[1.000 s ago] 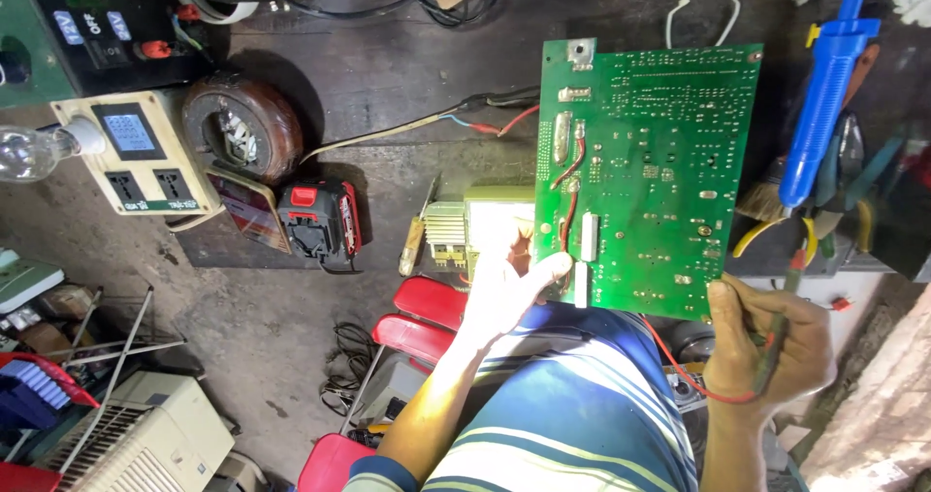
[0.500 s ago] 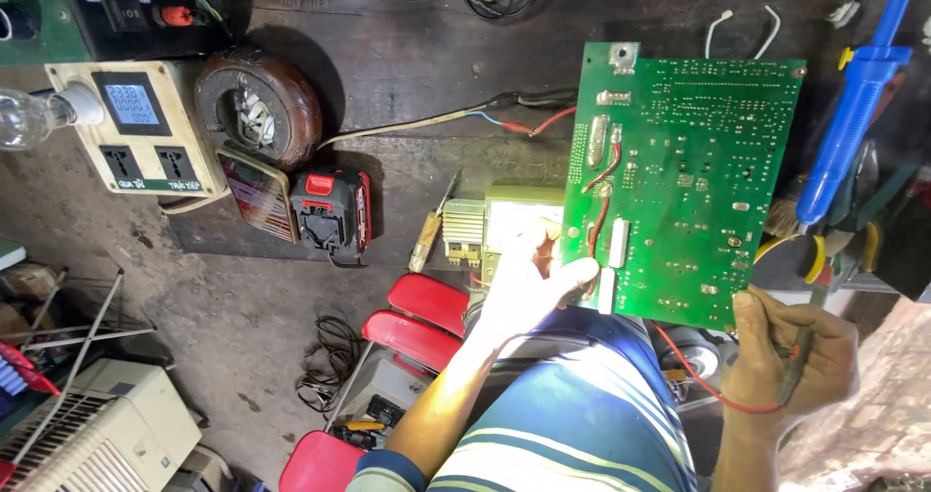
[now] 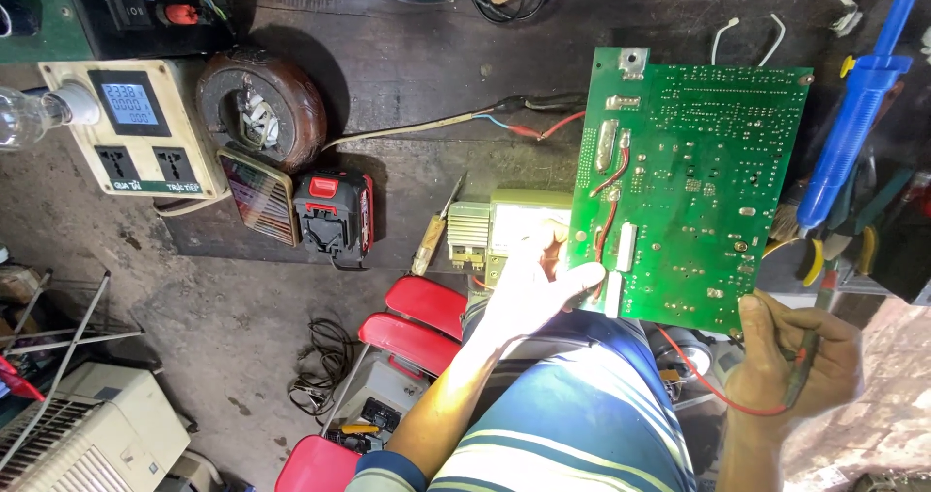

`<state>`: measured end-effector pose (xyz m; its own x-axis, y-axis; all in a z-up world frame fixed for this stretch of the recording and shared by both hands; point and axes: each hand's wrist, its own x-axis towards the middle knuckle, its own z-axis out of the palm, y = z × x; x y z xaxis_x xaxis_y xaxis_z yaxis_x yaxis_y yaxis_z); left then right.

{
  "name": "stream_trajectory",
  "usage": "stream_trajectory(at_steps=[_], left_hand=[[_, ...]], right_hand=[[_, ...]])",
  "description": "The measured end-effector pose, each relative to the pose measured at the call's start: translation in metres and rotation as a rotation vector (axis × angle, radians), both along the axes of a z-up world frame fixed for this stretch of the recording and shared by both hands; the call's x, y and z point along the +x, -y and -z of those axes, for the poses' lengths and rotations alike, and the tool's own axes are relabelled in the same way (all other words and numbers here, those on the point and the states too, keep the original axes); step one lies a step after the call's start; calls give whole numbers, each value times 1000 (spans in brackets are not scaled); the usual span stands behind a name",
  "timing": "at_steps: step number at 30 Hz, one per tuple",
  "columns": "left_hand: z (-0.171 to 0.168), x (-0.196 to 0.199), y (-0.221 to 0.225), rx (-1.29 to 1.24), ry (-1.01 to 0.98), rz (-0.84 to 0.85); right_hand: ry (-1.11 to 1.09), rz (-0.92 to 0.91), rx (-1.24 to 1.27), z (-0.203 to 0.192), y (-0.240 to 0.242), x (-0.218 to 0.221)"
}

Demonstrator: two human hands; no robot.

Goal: Testing a circuit board with a multimeter and searching for replacement parts in a box.

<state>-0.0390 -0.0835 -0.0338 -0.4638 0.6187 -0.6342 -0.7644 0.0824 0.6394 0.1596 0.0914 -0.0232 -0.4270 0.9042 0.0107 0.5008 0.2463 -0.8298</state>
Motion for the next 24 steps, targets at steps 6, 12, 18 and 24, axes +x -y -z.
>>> stream_trajectory(at_steps=[6,12,18,24], left_hand=[[2,2,1,12,3,-5],[-1,-4,2,-30,43,29],[-8,-10,4,-57,127,18],[2,-4,7,-7,107,29]], right_hand=[[-49,12,-22,2,1,0],[-44,23,-36,-6,4,-8],[-45,9,-23,-12,6,-10],[-37,28,-13,-11,6,-9]])
